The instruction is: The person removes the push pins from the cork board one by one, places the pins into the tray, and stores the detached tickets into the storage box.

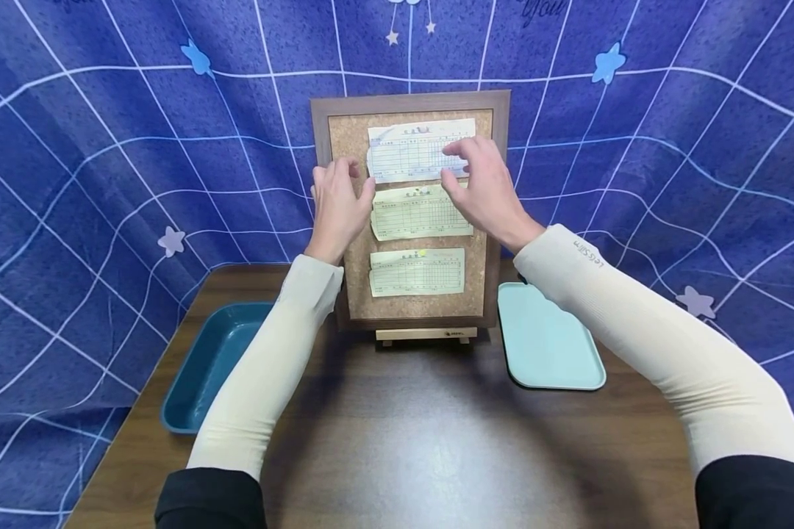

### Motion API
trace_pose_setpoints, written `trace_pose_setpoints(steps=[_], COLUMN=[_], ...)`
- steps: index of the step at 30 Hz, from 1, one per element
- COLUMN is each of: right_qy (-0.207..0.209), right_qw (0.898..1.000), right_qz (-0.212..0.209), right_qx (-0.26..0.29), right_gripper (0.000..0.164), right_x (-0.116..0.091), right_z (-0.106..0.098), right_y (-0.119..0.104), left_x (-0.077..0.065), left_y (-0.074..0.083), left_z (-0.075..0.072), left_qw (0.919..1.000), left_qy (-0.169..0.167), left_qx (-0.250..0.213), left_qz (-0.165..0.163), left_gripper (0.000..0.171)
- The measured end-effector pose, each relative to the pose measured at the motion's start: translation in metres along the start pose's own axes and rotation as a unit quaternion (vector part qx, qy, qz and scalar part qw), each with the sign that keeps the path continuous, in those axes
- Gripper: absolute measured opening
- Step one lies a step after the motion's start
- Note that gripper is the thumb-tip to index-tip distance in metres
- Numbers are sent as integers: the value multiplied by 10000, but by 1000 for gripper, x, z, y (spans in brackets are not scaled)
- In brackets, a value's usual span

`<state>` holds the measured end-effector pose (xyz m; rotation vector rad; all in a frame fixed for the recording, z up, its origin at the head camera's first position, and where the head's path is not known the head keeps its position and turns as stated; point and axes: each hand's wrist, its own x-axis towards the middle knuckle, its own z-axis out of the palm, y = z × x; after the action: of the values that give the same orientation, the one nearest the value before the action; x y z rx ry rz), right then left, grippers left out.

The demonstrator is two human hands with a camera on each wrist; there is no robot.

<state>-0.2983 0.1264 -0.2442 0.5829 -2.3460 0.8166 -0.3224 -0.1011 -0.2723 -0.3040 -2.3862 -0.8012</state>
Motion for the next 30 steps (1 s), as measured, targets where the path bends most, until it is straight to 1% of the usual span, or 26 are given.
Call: trace_pose_setpoints(steps=[3,9,15,18,20,25,30], right_qy=[65,24,68,91,80,24,49], right_qw=[10000,10000,9999,9999,9999,9996,9995], right_qz=[-10,-28,-147,-79,37,265,300], right_qx=[48,21,-18,42,93,90,9], right_gripper=[28,26,26,26,26,27,26], right_x=[2,3,8,11,12,15,17], right_z=[1,0,-1,0,1,5,5], right_y=[0,0,1,2,2,3,4], left_x=[1,2,6,8,10,14,18], left_y=[-1,-3,-4,-3,-4,-6,-7], left_z=[1,4,6,6,7,8,10], left_qw=[10000,9996,9996,9995,9995,9996,9997], left_qy=[-15,76,21,-84,-132,-110,-77], left_qx=[-42,-204,-154,-113,-28,172,201], left_qz=[-76,-161,-245,-289,-290,-187,-114], left_gripper=[37,37,39,40,40,37,32])
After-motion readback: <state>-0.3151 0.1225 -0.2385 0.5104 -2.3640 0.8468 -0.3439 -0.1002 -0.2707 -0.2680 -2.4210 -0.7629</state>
